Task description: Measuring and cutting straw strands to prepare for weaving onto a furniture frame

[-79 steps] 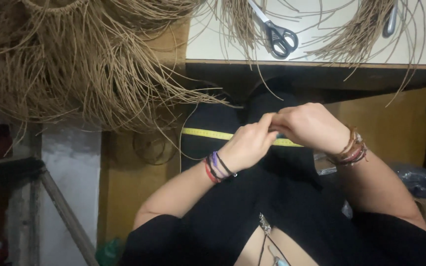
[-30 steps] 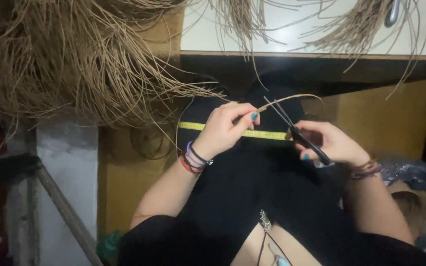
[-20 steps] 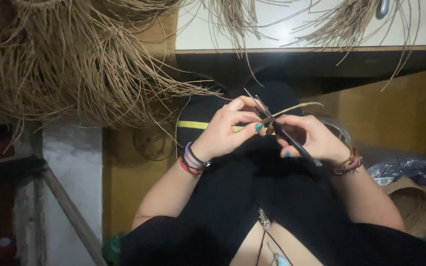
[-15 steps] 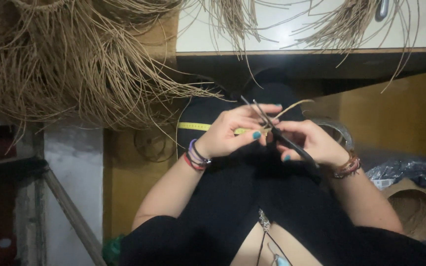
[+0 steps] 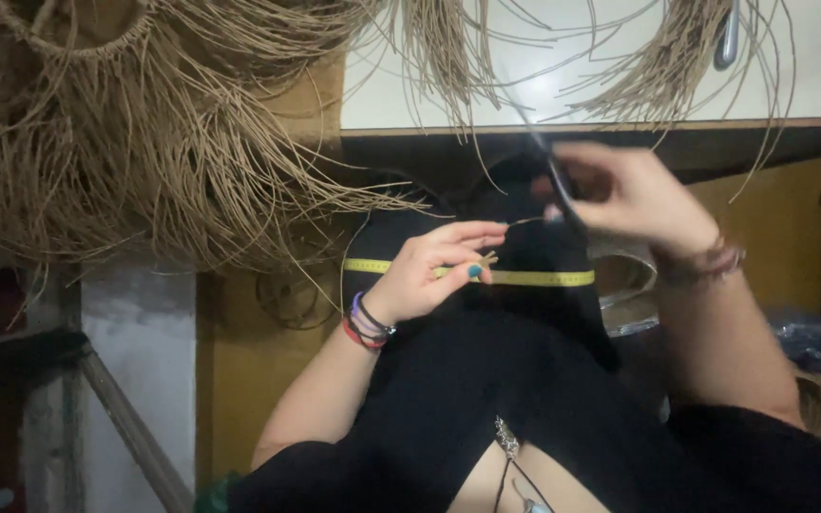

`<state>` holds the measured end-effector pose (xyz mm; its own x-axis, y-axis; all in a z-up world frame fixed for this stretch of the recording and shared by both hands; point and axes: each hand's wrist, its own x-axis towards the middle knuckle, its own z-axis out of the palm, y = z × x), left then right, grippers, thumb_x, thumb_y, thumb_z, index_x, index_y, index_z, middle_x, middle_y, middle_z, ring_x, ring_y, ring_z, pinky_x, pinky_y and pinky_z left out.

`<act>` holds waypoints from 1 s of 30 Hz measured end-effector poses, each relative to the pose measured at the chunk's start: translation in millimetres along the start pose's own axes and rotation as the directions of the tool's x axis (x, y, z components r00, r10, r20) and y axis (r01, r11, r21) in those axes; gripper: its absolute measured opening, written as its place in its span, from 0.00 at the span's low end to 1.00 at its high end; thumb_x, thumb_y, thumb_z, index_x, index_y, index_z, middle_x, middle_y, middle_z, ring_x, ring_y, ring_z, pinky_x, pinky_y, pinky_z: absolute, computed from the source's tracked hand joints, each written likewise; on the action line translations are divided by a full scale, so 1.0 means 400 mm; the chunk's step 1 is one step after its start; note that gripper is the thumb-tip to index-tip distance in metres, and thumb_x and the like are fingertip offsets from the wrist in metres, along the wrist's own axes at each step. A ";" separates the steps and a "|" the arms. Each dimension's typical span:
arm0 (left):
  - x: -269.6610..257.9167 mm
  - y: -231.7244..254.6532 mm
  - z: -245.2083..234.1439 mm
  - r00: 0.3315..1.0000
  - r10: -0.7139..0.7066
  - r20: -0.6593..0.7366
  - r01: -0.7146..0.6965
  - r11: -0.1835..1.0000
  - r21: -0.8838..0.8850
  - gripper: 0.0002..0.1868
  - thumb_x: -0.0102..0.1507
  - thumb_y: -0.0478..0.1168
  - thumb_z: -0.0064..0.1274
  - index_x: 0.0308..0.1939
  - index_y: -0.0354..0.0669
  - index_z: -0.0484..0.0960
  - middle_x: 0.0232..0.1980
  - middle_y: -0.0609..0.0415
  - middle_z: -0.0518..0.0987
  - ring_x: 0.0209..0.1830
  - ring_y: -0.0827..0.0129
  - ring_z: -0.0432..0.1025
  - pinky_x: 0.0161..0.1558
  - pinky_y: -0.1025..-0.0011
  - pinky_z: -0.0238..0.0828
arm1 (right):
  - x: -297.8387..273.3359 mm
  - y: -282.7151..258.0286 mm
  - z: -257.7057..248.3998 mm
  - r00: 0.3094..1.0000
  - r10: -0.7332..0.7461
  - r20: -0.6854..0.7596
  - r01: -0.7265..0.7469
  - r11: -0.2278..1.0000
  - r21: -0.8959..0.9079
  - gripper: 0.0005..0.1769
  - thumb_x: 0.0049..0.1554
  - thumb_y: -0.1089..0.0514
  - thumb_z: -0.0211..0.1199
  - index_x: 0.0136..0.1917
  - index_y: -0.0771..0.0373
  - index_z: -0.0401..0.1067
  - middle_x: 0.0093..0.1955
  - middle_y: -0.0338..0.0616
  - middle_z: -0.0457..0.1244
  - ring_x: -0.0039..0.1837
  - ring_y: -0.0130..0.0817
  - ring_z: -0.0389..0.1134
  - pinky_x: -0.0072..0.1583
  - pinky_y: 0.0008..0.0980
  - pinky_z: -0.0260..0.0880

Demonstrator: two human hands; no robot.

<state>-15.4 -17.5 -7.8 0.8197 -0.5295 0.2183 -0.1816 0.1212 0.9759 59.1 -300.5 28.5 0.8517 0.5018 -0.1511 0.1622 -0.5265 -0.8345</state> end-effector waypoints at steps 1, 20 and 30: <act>0.000 0.009 -0.004 1.000 0.001 -0.002 -0.001 1.000 0.000 0.09 0.69 0.35 0.50 0.38 0.40 0.86 0.67 0.36 0.74 0.66 0.43 0.72 0.66 0.50 0.68 | 0.040 0.013 -0.007 1.000 -0.001 0.001 0.001 1.000 -0.001 0.39 0.49 0.49 0.74 0.68 0.72 0.70 0.51 0.65 0.70 0.53 0.56 0.72 0.54 0.54 0.70; 0.042 0.057 -0.060 0.996 0.004 -0.092 -0.004 1.000 0.003 0.13 0.70 0.39 0.48 0.37 0.42 0.87 0.66 0.40 0.76 0.64 0.48 0.75 0.64 0.53 0.72 | 0.065 0.002 0.088 0.996 -0.048 0.073 0.029 0.971 0.238 0.21 0.68 0.54 0.44 0.48 0.63 0.77 0.41 0.45 0.68 0.48 0.38 0.68 0.51 0.40 0.70; 0.109 -0.004 0.099 0.781 -0.065 -0.621 -0.009 0.993 -0.115 0.12 0.73 0.45 0.48 0.48 0.48 0.87 0.68 0.52 0.74 0.68 0.63 0.70 0.71 0.61 0.64 | -0.065 -0.014 0.293 0.822 0.096 -0.562 0.228 0.848 0.478 0.08 0.65 0.67 0.59 0.50 0.74 0.77 0.40 0.58 0.71 0.35 0.33 0.72 0.36 0.29 0.73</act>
<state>-0.7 -74.1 0.3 0.9894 0.0999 0.1051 -0.1251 0.2216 0.9671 -22.5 -230.0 -25.0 0.9954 -0.0237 0.0934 0.0933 -0.0038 -0.9956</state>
